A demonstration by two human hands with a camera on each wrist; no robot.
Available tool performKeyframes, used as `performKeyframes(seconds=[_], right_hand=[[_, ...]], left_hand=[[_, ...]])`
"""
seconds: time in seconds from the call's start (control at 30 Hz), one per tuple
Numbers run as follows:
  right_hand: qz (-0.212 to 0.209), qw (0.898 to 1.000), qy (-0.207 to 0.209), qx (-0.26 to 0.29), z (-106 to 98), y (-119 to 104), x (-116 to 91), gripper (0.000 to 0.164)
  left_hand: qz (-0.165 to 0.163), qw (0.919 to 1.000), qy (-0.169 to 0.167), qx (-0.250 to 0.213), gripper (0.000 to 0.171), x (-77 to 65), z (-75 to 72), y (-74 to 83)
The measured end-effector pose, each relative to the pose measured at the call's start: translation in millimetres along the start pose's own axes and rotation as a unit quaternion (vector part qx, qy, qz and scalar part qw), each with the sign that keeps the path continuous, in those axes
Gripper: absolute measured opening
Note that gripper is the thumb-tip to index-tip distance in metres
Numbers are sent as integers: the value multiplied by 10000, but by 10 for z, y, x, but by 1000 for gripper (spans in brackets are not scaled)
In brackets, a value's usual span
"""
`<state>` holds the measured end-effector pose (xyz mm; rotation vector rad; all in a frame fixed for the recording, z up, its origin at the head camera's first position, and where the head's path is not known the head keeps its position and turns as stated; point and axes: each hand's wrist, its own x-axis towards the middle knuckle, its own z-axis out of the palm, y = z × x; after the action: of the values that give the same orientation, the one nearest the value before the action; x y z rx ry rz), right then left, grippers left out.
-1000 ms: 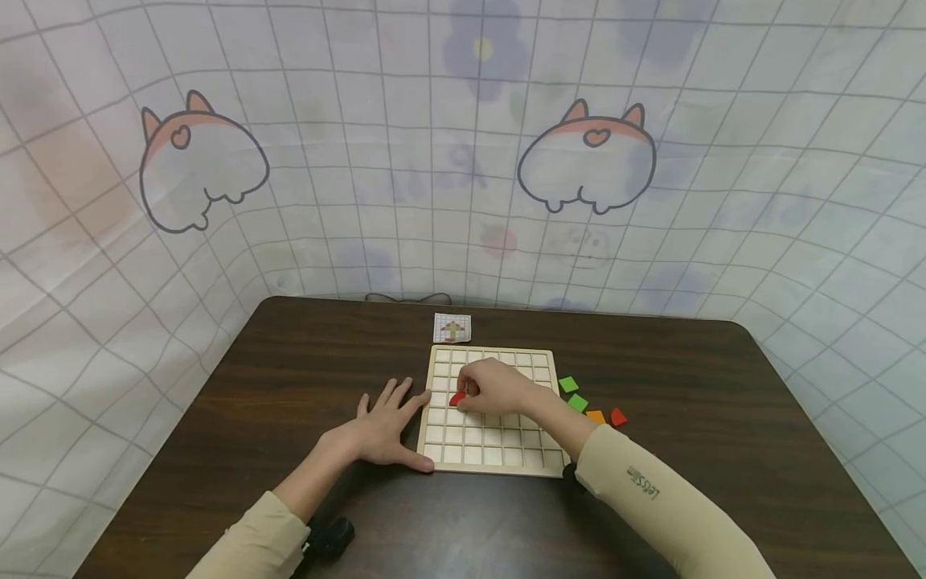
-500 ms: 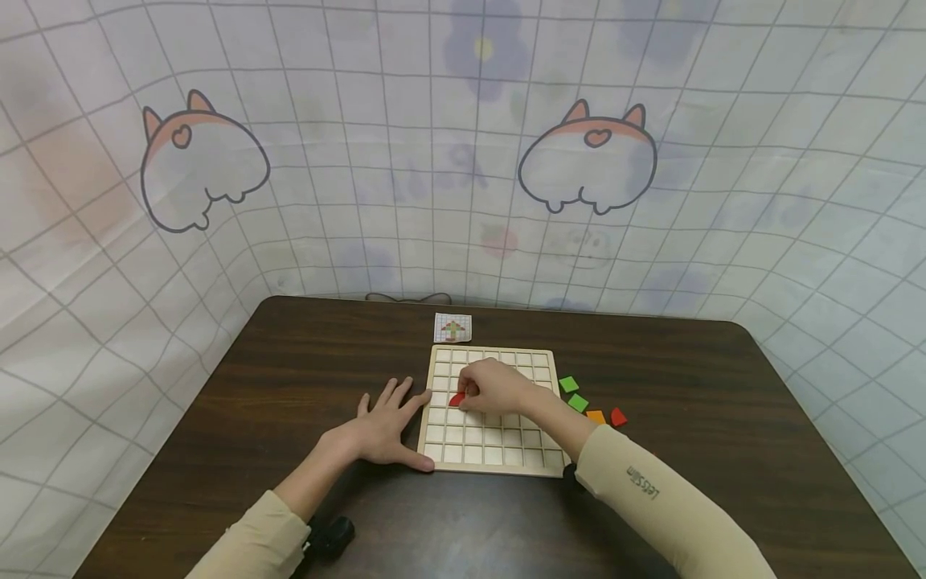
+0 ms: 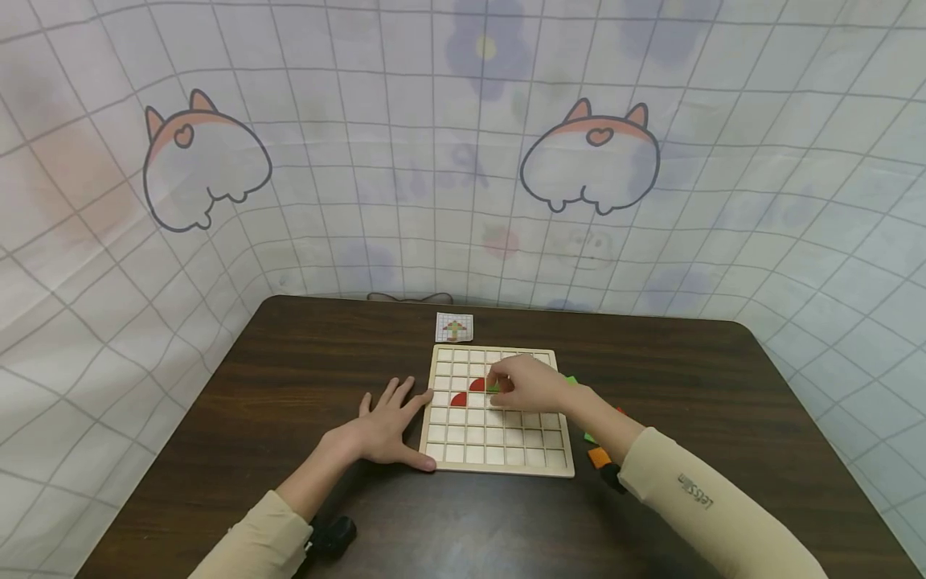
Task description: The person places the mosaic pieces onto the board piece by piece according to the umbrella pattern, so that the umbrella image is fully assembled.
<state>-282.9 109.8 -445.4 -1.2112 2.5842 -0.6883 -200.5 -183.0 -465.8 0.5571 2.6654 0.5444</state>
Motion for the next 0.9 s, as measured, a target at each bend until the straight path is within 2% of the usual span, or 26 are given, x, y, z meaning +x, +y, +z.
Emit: performKeyframes(seconds=[0.2,0.6,0.9], right_hand=[[77,9998,150,67,-137,180,-209,13],[732,9960,294,421,-307,540,-593,12],[1156,9917,295,488,-398,775,-762,16]], left_hand=[[-1,10000,-4,12,113,0,6,-1],[-69,9999,-26,75,113,13,12,6],[-83,9999,-41,70,113,10,3,9]])
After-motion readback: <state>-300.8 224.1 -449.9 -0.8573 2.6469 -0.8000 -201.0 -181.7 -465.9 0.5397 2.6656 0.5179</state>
